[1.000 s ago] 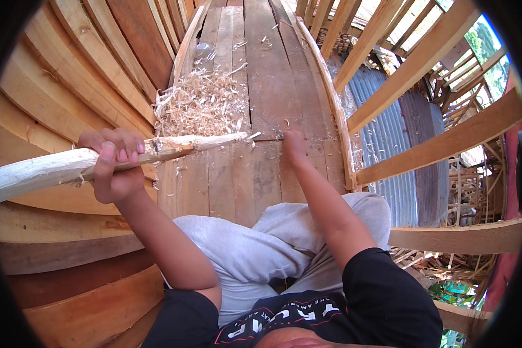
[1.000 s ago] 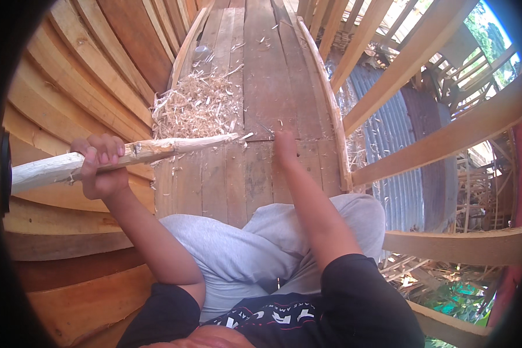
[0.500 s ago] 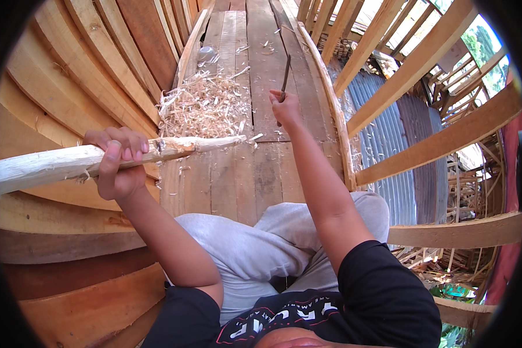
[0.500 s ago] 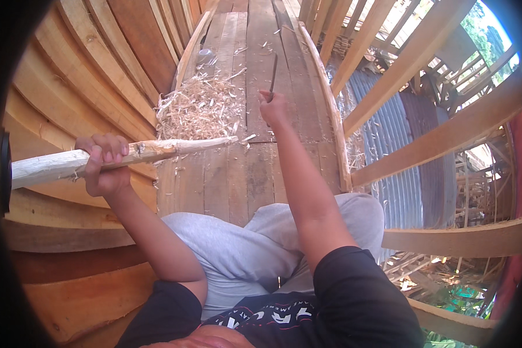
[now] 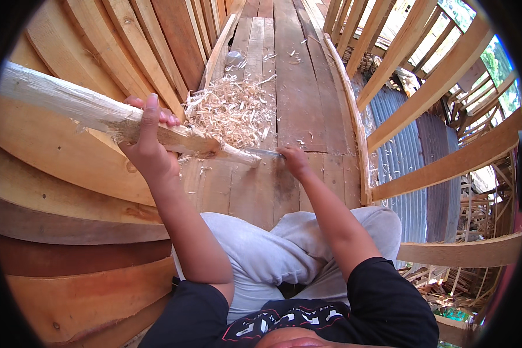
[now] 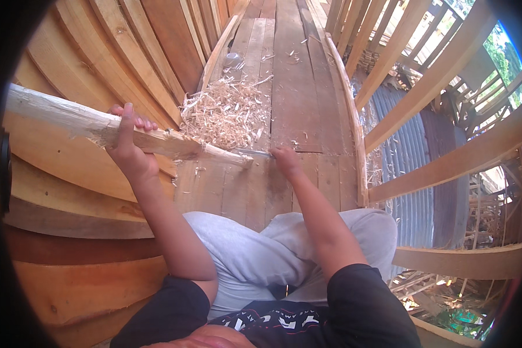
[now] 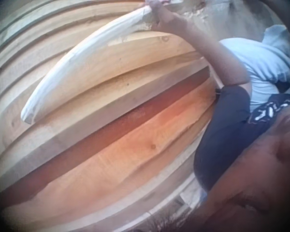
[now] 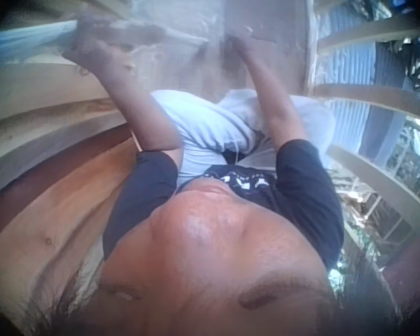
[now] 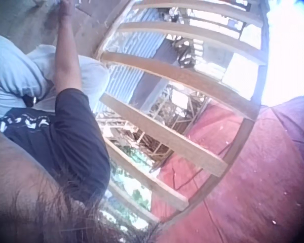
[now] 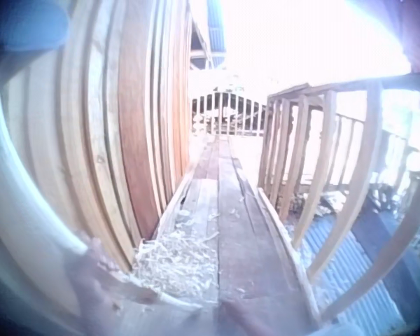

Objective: The person carves a long wooden stick using a knife, peeling away bark and shaping the wood while sitting inside a wooden boat hull. Wood shavings accumulate on the floor as the person continues to shave the stick.

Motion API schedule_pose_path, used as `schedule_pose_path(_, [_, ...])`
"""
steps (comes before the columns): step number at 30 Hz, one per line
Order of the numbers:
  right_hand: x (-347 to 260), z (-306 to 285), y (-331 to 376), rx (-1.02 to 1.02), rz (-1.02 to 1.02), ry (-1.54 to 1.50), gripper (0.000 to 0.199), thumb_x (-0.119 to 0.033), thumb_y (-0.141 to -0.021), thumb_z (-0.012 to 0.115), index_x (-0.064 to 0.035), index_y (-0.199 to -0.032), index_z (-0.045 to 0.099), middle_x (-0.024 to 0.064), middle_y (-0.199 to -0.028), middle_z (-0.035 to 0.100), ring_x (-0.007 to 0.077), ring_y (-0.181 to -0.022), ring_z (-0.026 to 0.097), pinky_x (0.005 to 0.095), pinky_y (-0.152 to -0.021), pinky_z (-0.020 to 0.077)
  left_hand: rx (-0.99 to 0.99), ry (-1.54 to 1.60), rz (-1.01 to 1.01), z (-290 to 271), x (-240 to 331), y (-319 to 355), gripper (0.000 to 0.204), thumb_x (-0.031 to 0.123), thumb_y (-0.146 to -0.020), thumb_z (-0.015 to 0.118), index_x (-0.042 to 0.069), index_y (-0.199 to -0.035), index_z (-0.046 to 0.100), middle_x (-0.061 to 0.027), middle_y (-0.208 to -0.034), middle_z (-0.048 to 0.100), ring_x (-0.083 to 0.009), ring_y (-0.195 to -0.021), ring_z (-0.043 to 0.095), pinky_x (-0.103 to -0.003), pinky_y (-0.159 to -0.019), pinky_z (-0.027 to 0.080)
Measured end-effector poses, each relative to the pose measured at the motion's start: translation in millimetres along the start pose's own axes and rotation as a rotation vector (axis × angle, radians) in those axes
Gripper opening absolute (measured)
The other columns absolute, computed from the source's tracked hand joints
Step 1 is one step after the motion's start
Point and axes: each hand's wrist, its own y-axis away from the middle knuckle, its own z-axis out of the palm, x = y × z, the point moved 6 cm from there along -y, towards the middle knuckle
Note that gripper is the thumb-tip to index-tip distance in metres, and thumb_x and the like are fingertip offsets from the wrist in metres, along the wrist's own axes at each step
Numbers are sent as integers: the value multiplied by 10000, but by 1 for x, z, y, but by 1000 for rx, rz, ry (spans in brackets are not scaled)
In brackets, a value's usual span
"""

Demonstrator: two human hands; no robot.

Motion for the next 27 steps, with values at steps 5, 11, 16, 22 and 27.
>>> schedule_pose_path(5, [26,-63,-16,609,540,-306,135,-68,-857,655,10,-965,680,129,-750,675,241,-636,663,308,-621,571,-135,106,11,-4,1,-1,334,137,-824,613,40,-1119,491,-71,-747,510,-191,-709,512,-356,-691,446])
schedule_pose_path(11, [-26,-101,-100,750,645,-820,253,-252,-892,657,0,-884,677,96,-704,670,122,-562,610,302,-566,488,-213,135,35,5,2,-4,504,181,-772,590,-15,-1214,447,-123,-844,541,-226,-824,522,-376,-795,435])
schedule_pose_path(16, [-72,-78,-130,113,509,-670,274,-269,-881,654,1,-915,683,104,-760,704,181,-656,638,353,-651,498,-283,5,66,10,7,-2,675,231,-773,565,-41,-1356,363,-117,-942,512,-219,-933,499,-358,-901,403])
schedule_pose_path(22, [9,-60,-56,174,503,-115,180,-164,-822,686,-54,-962,712,165,-752,681,294,-687,655,392,-657,498,-317,-15,30,13,5,-1,677,169,-834,537,-26,-1433,287,-111,-1072,505,-205,-1048,488,-346,-980,380])
schedule_pose_path(27, [15,-17,-4,196,265,108,252,-109,-785,685,-83,-1035,704,174,-884,675,320,-777,649,408,-718,504,-245,-40,-46,10,0,0,568,126,-941,528,42,-1451,292,-64,-1140,518,-166,-1115,482,-346,-1007,378])
